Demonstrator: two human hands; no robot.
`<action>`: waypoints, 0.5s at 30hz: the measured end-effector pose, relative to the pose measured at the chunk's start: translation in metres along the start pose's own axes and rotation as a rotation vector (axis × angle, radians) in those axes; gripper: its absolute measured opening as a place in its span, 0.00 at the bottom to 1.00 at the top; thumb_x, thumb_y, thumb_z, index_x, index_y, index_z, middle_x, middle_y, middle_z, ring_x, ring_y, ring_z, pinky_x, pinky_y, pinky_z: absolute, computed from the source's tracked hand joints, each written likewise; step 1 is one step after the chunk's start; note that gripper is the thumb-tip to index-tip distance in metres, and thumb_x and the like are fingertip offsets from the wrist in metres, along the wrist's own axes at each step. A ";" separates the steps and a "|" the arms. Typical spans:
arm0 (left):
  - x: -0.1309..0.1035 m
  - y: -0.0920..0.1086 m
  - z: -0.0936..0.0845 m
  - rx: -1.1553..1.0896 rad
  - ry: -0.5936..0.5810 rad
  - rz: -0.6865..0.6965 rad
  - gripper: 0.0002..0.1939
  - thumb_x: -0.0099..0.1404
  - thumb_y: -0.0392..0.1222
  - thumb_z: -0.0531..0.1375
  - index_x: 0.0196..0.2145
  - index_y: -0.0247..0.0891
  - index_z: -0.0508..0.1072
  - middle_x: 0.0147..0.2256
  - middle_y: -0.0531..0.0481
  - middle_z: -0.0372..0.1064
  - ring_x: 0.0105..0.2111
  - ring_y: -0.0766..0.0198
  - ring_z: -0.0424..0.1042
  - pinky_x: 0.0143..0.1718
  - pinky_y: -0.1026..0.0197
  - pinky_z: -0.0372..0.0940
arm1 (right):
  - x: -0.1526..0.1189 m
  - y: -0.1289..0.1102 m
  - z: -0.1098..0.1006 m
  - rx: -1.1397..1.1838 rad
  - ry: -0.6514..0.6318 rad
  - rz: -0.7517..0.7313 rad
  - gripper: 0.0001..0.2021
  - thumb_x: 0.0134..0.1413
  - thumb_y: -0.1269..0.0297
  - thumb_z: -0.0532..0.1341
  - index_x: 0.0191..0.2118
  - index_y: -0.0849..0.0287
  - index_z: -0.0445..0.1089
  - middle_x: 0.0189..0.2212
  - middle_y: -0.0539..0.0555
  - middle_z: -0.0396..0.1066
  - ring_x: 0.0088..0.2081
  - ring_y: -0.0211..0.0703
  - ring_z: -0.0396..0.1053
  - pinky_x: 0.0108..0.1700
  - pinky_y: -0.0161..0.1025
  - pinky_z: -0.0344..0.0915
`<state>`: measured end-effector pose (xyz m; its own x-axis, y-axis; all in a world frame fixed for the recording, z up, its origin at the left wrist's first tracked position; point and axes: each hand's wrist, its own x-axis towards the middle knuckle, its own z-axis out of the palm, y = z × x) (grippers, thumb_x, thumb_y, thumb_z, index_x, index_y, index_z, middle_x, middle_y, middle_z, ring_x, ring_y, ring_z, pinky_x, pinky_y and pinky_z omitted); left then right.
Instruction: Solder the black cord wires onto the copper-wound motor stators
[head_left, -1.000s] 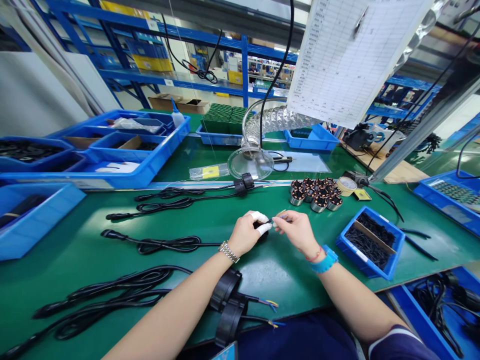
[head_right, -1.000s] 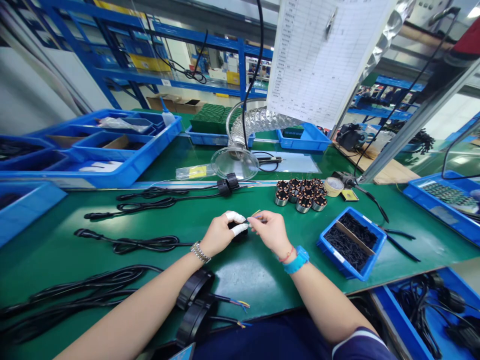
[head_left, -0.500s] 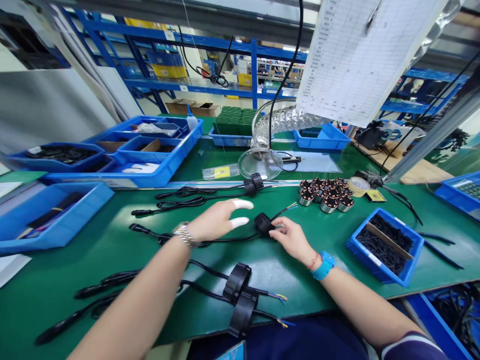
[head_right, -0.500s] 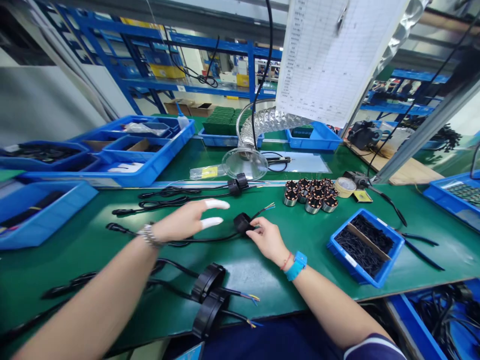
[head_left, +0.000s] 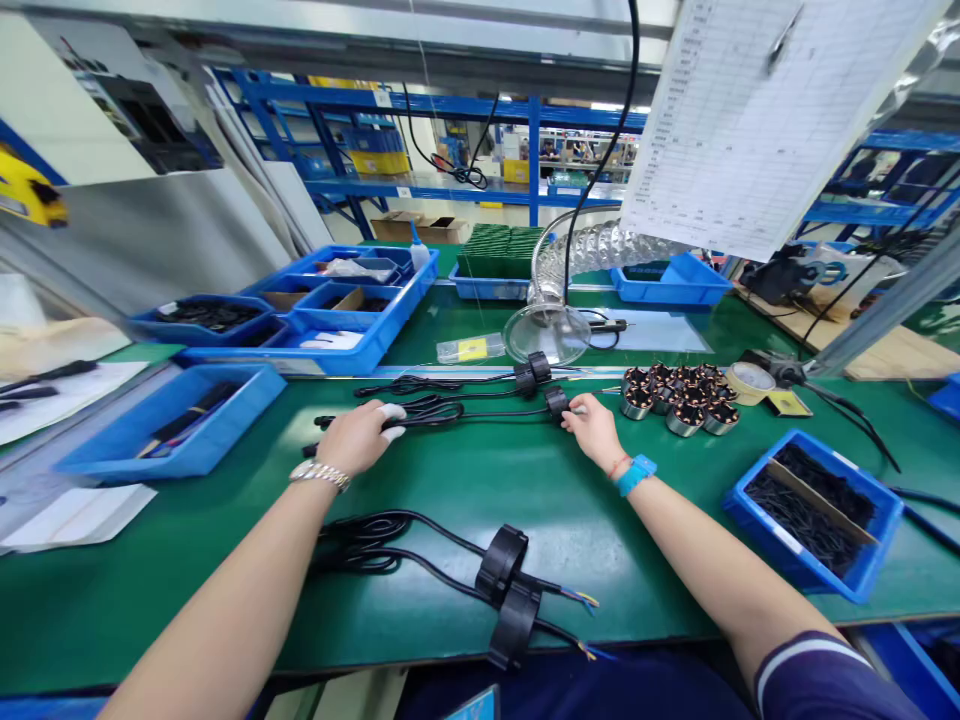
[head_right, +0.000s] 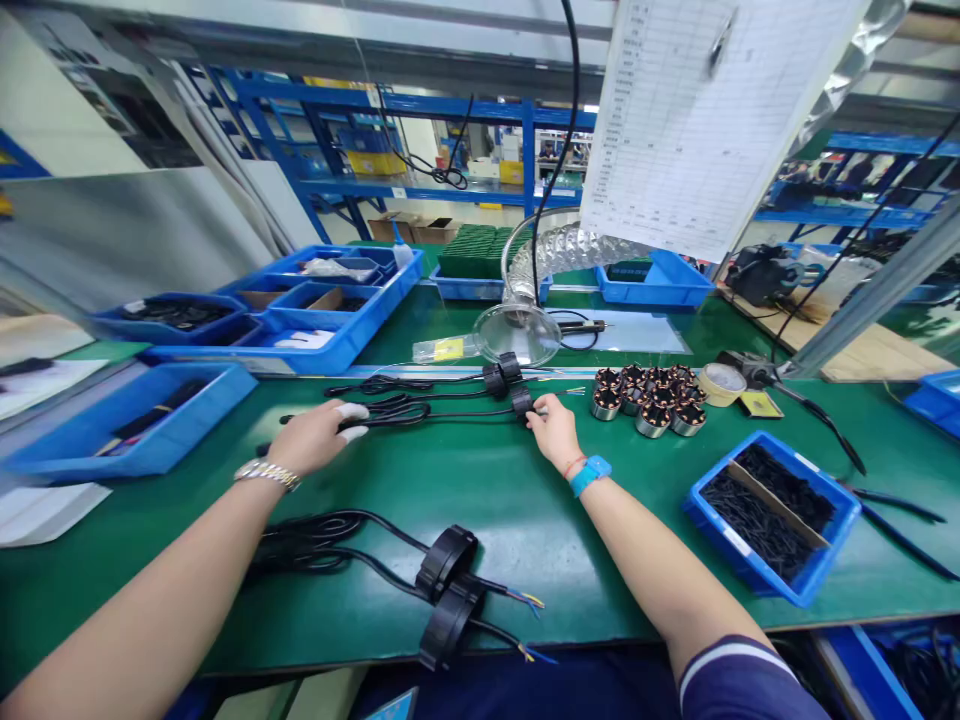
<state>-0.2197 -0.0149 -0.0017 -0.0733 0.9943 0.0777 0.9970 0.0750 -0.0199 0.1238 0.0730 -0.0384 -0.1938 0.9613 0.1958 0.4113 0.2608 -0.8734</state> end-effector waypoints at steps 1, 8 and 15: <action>0.006 0.003 0.000 0.025 0.027 -0.019 0.16 0.59 0.45 0.50 0.42 0.40 0.70 0.41 0.44 0.68 0.39 0.52 0.68 0.37 0.57 0.61 | 0.007 0.001 0.002 -0.020 0.008 0.005 0.07 0.46 0.65 0.56 0.34 0.59 0.62 0.22 0.48 0.68 0.26 0.37 0.69 0.29 0.34 0.64; 0.013 0.002 0.004 0.036 -0.009 -0.046 0.20 0.60 0.42 0.49 0.49 0.38 0.66 0.48 0.42 0.64 0.46 0.52 0.64 0.44 0.56 0.59 | 0.010 -0.014 -0.005 -0.126 -0.126 -0.003 0.12 0.47 0.66 0.57 0.40 0.60 0.64 0.31 0.53 0.70 0.32 0.38 0.69 0.35 0.36 0.64; -0.060 -0.027 -0.031 -0.191 -0.410 0.145 0.21 0.59 0.49 0.49 0.49 0.43 0.65 0.50 0.49 0.64 0.49 0.56 0.63 0.49 0.58 0.57 | -0.099 -0.059 -0.047 -0.263 -0.840 -0.250 0.07 0.49 0.61 0.58 0.34 0.55 0.69 0.30 0.50 0.69 0.32 0.37 0.66 0.36 0.34 0.61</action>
<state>-0.2409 -0.0791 0.0253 0.1008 0.9443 -0.3132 0.9818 -0.0434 0.1849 0.1610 -0.0337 0.0143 -0.8465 0.5201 -0.1133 0.4398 0.5635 -0.6993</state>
